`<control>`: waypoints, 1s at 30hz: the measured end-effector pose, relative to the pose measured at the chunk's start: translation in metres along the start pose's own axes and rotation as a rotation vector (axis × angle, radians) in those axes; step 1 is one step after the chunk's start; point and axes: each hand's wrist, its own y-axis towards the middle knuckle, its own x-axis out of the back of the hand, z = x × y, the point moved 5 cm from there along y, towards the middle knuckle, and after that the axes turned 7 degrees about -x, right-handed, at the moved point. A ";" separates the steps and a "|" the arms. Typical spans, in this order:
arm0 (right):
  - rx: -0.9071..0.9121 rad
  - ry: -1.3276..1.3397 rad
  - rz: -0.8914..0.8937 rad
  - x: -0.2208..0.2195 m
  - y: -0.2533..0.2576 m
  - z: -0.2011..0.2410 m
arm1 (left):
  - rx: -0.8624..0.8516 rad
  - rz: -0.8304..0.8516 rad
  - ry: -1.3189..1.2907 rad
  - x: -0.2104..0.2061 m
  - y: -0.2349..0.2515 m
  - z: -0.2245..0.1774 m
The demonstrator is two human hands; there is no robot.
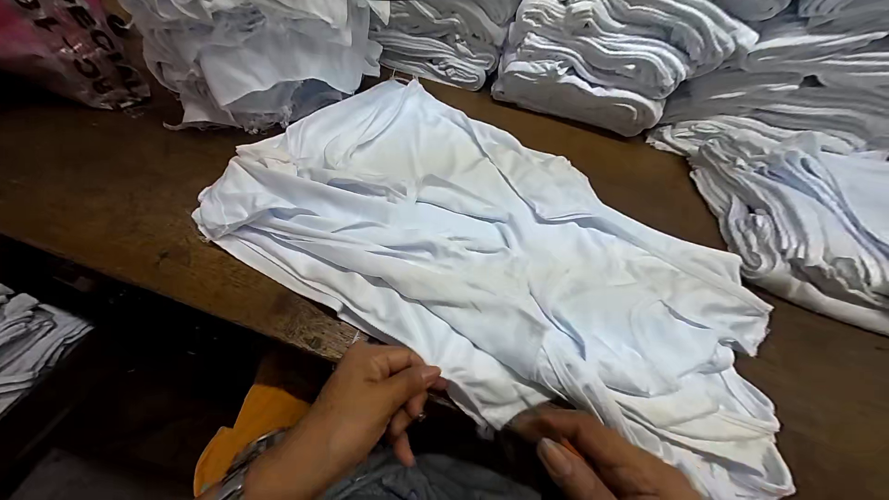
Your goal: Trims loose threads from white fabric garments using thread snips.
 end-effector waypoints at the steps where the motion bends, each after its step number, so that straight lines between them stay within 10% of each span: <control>1: -0.054 0.088 0.052 -0.010 -0.002 -0.004 | -0.025 -0.011 0.043 0.005 -0.006 0.002; 19: -0.308 0.413 0.043 -0.080 0.033 -0.005 | -0.220 -0.017 0.118 0.015 -0.036 0.013; 26: 0.036 -0.523 -0.207 -0.020 0.009 0.007 | -0.251 0.363 0.441 -0.009 -0.051 0.036; 30: 0.148 -0.619 -0.257 -0.021 0.009 -0.022 | -0.168 0.353 0.470 -0.023 -0.044 0.053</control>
